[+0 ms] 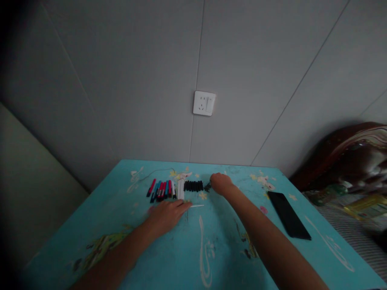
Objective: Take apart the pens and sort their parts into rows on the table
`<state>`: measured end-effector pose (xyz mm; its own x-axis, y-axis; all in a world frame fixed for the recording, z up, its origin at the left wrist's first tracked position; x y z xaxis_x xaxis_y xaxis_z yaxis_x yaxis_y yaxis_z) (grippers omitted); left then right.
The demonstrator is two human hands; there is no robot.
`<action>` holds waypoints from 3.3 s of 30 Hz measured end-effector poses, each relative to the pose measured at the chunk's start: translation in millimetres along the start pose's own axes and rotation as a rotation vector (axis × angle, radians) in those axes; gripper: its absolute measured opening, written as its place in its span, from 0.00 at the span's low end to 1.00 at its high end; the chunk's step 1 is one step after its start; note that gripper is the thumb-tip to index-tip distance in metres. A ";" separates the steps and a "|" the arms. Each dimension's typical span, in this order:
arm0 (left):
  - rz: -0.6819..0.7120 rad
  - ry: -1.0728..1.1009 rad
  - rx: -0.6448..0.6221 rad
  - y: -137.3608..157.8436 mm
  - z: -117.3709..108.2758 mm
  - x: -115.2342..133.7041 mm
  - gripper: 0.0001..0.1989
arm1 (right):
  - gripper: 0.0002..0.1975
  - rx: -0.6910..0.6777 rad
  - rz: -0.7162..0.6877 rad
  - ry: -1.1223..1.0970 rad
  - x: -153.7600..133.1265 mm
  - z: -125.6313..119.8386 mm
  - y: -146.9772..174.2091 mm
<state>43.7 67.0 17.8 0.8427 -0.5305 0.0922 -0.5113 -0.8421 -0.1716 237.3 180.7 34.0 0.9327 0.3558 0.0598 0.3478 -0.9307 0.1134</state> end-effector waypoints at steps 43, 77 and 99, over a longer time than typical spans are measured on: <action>0.084 0.027 0.007 4.2 -4.7 9.2 0.16 | 0.15 0.128 -0.157 -0.146 -12.2 7.2 11.7; 0.055 0.021 0.048 3.0 -5.3 4.0 0.16 | 0.13 0.644 -0.243 -0.337 -19.2 -20.1 78.7; -0.002 0.033 0.035 1.0 -3.1 0.7 0.15 | 0.07 0.467 -0.513 -0.530 -83.3 11.2 96.8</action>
<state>43.2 65.4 20.7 0.8373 -0.5324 0.1244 -0.5032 -0.8394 -0.2055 194.4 60.0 28.9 0.5317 0.7619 -0.3698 0.6325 -0.6476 -0.4248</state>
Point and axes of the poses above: each hand's wrist, its own y-axis away from the middle knuckle, its own z-axis out of the palm, x = y × z, the point moved 8 cm from there along -y, towards the middle knuckle, and after that the axes turned 13 degrees about -z, right-handed, at the moved point
